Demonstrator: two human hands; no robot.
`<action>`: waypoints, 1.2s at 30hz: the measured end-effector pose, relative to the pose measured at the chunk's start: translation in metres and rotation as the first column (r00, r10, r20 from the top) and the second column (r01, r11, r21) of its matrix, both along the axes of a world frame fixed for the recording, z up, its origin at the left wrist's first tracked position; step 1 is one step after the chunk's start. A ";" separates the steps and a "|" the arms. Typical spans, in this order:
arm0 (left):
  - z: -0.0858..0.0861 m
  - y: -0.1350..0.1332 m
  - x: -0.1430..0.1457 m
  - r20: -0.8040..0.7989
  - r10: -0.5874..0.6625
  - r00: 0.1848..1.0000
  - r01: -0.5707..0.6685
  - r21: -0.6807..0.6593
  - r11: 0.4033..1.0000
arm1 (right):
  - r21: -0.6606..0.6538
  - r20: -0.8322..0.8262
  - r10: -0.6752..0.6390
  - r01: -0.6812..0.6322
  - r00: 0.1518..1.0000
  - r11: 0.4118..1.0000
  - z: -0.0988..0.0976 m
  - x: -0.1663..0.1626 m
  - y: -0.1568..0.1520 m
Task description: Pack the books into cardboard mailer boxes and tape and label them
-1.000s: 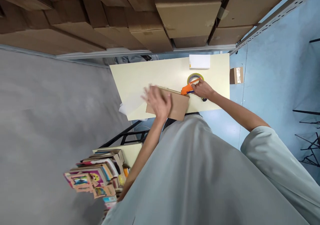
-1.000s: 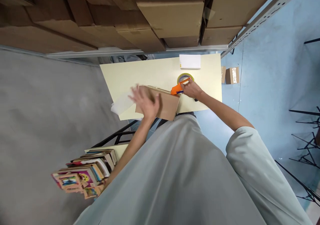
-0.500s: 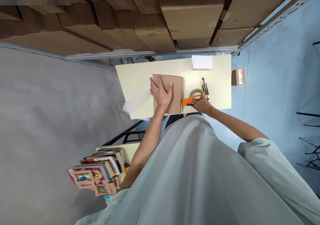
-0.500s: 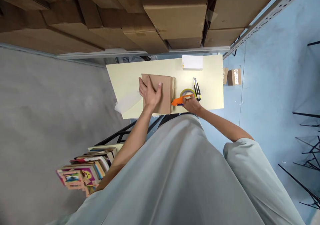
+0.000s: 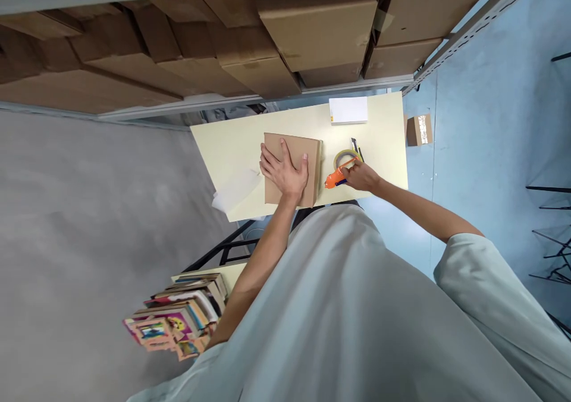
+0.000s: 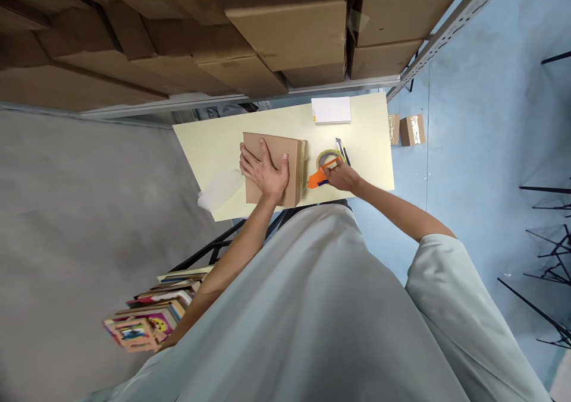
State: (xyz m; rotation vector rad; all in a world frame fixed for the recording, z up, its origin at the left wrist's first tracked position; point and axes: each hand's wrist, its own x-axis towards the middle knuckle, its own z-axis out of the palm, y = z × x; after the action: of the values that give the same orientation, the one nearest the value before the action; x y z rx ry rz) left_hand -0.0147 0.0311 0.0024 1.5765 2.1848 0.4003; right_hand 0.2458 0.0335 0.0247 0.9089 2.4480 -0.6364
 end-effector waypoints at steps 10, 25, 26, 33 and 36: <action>0.012 0.000 0.002 -0.022 0.000 1.000 -0.002 -0.087 0.996 | 0.102 0.077 0.065 -0.073 0.995 0.992 0.007 0.022 0.059; 0.012 -0.005 -0.001 0.034 -0.018 0.999 0.019 -0.041 0.999 | 0.209 0.236 0.001 -0.052 0.972 0.977 0.025 0.038 0.143; 0.013 -0.005 -0.001 0.043 -0.027 0.999 0.029 -0.055 0.998 | 0.219 0.216 -0.025 -0.023 0.976 0.975 0.024 0.038 0.148; 0.014 -0.007 -0.008 -0.044 -0.172 0.984 0.168 -0.089 0.982 | 0.113 0.040 -0.060 0.056 0.997 0.992 0.008 -0.004 0.143; 0.018 -0.006 -0.012 -0.028 -0.204 0.979 0.199 -0.121 0.972 | 0.069 0.013 -0.102 0.101 0.995 0.992 0.013 -0.007 0.129</action>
State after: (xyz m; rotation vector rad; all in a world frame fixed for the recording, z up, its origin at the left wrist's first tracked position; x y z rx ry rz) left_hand -0.0264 0.0253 0.0204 1.7329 2.0111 0.1759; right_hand 0.2388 0.1628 0.0372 1.0674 2.4348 -0.5808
